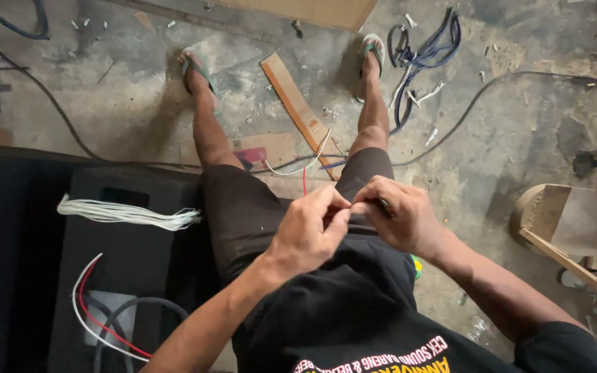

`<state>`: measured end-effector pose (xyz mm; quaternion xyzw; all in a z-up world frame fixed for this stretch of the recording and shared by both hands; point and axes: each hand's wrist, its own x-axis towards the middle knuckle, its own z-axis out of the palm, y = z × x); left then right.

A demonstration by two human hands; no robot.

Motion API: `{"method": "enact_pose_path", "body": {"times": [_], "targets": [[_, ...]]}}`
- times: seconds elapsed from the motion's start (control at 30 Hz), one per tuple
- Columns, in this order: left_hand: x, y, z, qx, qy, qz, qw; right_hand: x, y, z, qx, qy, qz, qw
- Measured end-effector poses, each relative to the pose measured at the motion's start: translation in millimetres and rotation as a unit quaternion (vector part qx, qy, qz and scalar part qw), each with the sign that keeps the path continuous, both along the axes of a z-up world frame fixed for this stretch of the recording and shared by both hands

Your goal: Stripping insulation from electrical wires using a knife and preparing them for connection

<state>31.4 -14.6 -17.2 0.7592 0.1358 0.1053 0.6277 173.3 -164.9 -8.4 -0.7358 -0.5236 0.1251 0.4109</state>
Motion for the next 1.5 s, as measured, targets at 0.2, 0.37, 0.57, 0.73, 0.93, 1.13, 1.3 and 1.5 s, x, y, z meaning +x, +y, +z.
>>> {"method": "enact_pose_path", "body": {"times": [0.2,0.37,0.57,0.73,0.93,1.13,1.3,1.5], "targets": [[-5.7,4.6,-17.0,-0.107,0.095,-0.016,0.99,-2.8,5.7,8.6,-0.023,0.009,0.035,0.999],[0.7,-5.1,-2.3,0.109,-0.068,0.064,0.99,-7.7,10.9,3.8,-0.047,0.061,0.028,0.997],[-0.9,0.5,-0.9,0.468,-0.282,0.128,0.828,-28.9,-7.0,-5.9,-0.075,0.619,-0.1,0.775],[-10.9,3.4,2.8,0.486,-0.302,0.117,0.812,-44.9,-4.7,9.0,-0.048,0.774,-0.144,0.615],[-18.9,-16.5,19.5,0.295,-0.18,0.211,0.914,-48.2,1.2,3.3,0.027,0.574,-0.09,0.814],[-29.0,-18.9,21.7,0.264,-0.15,0.229,0.925,-37.6,-5.1,2.8,-0.012,0.511,-0.043,0.859],[-29.3,-8.9,26.1,0.37,-0.203,0.198,0.885,-27.9,-14.0,-17.6,-0.056,0.583,0.002,0.81],[-30.0,13.0,38.5,0.461,-0.272,0.113,0.837,-19.0,-4.9,-0.9,-0.095,0.714,0.132,0.681]]}}
